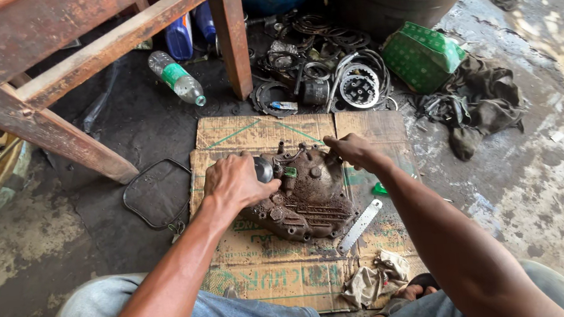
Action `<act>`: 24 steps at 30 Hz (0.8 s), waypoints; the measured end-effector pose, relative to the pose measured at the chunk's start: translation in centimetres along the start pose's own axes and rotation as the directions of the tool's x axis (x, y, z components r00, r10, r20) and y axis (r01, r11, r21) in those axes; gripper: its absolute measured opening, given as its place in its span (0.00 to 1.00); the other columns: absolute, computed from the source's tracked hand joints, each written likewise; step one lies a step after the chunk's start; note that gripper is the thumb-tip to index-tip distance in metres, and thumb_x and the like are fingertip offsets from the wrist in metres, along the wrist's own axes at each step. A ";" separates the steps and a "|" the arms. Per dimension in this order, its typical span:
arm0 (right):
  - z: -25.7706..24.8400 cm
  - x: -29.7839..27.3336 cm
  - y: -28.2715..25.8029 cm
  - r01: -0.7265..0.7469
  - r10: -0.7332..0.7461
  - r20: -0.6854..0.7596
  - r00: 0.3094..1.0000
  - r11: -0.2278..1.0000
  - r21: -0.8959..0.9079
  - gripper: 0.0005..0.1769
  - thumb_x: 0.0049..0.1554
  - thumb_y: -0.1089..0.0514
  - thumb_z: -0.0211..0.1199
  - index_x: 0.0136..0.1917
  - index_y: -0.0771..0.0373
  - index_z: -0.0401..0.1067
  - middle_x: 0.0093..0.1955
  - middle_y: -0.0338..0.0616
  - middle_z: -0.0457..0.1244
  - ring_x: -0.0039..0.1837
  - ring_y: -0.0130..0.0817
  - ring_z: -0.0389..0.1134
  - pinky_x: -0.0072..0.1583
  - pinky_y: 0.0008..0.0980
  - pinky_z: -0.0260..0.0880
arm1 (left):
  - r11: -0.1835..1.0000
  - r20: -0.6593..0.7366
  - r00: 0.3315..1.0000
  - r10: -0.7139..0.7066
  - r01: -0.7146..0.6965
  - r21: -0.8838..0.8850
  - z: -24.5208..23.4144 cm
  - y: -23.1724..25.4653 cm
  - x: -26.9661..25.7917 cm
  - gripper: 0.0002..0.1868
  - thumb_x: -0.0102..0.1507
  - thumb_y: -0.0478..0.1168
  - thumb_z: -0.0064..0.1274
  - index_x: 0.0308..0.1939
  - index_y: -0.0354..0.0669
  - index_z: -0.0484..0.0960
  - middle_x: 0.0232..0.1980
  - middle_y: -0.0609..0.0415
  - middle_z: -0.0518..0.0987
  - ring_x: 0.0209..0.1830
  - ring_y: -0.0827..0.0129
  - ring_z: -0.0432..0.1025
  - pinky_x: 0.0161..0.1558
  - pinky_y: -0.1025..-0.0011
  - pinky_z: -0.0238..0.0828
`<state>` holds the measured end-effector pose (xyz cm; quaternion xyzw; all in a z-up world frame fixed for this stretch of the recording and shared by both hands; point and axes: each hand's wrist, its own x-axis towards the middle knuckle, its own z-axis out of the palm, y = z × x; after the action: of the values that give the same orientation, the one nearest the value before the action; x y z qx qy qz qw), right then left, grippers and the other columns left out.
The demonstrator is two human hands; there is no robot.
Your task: The person scrubs a dirty engine cylinder head with a green-handled brush while sitting on the floor. They rotate the part to clean different surfaces and use a metal scraper to remove grime from crevices.
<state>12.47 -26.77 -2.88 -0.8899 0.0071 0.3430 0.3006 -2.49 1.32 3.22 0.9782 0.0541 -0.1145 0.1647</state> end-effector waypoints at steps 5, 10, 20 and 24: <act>-1.4 -1.2 -0.9 0.047 -0.042 -0.092 0.995 0.998 0.046 0.28 0.62 0.35 0.54 0.46 0.56 0.85 0.27 0.29 0.63 0.26 0.21 0.48 0.29 0.25 0.52 | 0.976 -0.320 0.923 0.216 -0.195 0.097 -0.5 0.0 0.7 0.34 0.48 0.70 0.61 0.29 0.41 0.76 0.21 0.57 0.66 0.19 0.71 0.58 0.18 0.64 0.59; -7.9 -5.2 -6.7 0.175 -0.076 -0.437 0.896 0.966 0.191 0.17 0.63 0.48 0.60 0.49 0.64 0.79 0.38 0.48 0.69 0.30 0.26 0.58 0.34 0.36 0.65 | 0.991 -0.249 0.968 0.027 -0.058 -0.118 -6.4 0.2 1.1 0.37 0.54 0.63 0.57 0.53 0.39 0.72 0.24 0.53 0.69 0.16 0.67 0.62 0.16 0.64 0.64; -5.0 -8.6 -5.2 0.395 -0.573 -0.483 0.663 0.815 -0.425 0.09 0.66 0.56 0.53 0.57 0.62 0.63 0.29 0.42 0.63 0.27 0.32 0.64 0.28 0.33 0.66 | 0.833 -0.627 0.776 -0.071 -0.300 -0.464 -1.8 -0.1 1.7 0.33 0.62 0.45 0.60 0.61 0.39 0.56 0.38 0.40 0.79 0.24 0.63 0.75 0.22 0.67 0.70; 1.0 -7.9 -2.5 0.492 -0.606 -0.341 0.718 0.789 -0.367 0.22 0.65 0.50 0.53 0.67 0.58 0.54 0.41 0.50 0.69 0.24 0.38 0.64 0.24 0.36 0.68 | 0.893 -0.281 0.924 -0.261 0.120 -0.434 1.4 -2.0 2.1 0.39 0.59 0.50 0.65 0.62 0.39 0.57 0.37 0.40 0.79 0.22 0.59 0.73 0.20 0.64 0.70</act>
<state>6.34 -25.70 2.73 -0.9350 -0.2346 0.0241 0.2650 -1.03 2.88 0.78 0.9167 0.2008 0.0498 0.3419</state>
